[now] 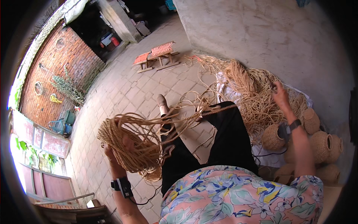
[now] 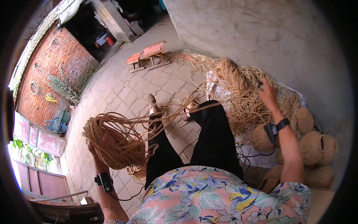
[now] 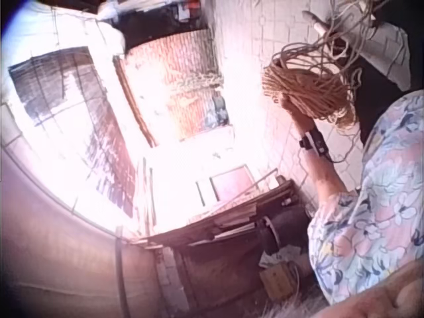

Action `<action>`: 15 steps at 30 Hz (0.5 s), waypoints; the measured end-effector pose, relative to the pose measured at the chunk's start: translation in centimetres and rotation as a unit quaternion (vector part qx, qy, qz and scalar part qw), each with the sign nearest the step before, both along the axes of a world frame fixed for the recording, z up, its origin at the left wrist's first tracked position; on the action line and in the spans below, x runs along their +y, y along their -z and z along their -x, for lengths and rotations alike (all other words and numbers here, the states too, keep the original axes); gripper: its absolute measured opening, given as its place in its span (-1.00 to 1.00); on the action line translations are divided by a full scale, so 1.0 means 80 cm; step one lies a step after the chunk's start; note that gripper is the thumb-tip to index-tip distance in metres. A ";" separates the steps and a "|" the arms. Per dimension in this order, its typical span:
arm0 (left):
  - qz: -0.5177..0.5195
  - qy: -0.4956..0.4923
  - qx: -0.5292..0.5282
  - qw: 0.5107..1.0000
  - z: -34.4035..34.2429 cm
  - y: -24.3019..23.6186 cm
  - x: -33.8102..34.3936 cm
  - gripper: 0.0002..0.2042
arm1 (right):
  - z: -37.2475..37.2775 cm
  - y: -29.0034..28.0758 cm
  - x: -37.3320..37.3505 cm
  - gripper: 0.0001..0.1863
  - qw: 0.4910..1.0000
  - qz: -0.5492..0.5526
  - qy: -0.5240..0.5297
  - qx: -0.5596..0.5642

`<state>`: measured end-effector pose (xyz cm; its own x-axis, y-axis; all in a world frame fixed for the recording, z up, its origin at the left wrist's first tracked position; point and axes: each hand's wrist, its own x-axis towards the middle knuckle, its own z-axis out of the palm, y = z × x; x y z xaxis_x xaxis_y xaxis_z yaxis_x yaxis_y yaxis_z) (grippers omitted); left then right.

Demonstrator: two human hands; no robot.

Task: The recorder uses scissors to cut and trim rope while weaving or repairing a small basket.

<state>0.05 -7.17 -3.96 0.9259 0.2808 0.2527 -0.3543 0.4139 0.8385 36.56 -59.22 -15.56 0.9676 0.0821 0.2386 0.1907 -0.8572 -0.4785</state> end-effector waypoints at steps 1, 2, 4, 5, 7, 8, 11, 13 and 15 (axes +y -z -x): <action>0.000 0.005 0.001 1.000 0.002 0.002 -0.009 -0.36 | -0.022 0.004 -0.032 -0.52 0.999 0.002 0.043 -0.033; -0.014 -0.005 0.056 0.998 0.008 0.001 -0.018 -0.36 | -0.042 0.005 -0.063 -0.51 0.994 0.004 0.086 -0.067; -0.028 -0.017 0.110 0.993 0.020 0.009 -0.012 -0.37 | -0.071 -0.001 -0.116 -0.48 0.980 0.055 0.151 -0.115; -0.004 0.015 0.110 0.994 0.028 0.024 0.009 -0.35 | -0.076 -0.006 -0.131 -0.47 0.976 0.060 0.171 -0.124; 0.021 0.051 0.109 0.992 0.029 0.031 0.018 -0.33 | -0.078 -0.013 -0.166 -0.46 0.969 0.067 0.195 -0.133; 0.014 0.013 0.123 0.992 0.023 0.025 0.010 -0.31 | -0.075 -0.013 -0.188 -0.45 0.960 0.074 0.246 -0.114; 0.006 -0.052 0.139 0.989 0.012 0.008 -0.016 -0.27 | -0.059 -0.009 -0.216 -0.44 0.939 0.086 0.325 -0.071; 0.006 -0.079 0.143 0.986 0.009 0.007 -0.027 -0.25 | -0.046 0.002 -0.221 -0.44 0.930 0.091 0.353 -0.048; 0.015 -0.068 0.148 0.986 0.006 0.008 -0.037 -0.24 | -0.030 0.019 -0.229 -0.47 0.925 0.111 0.363 0.013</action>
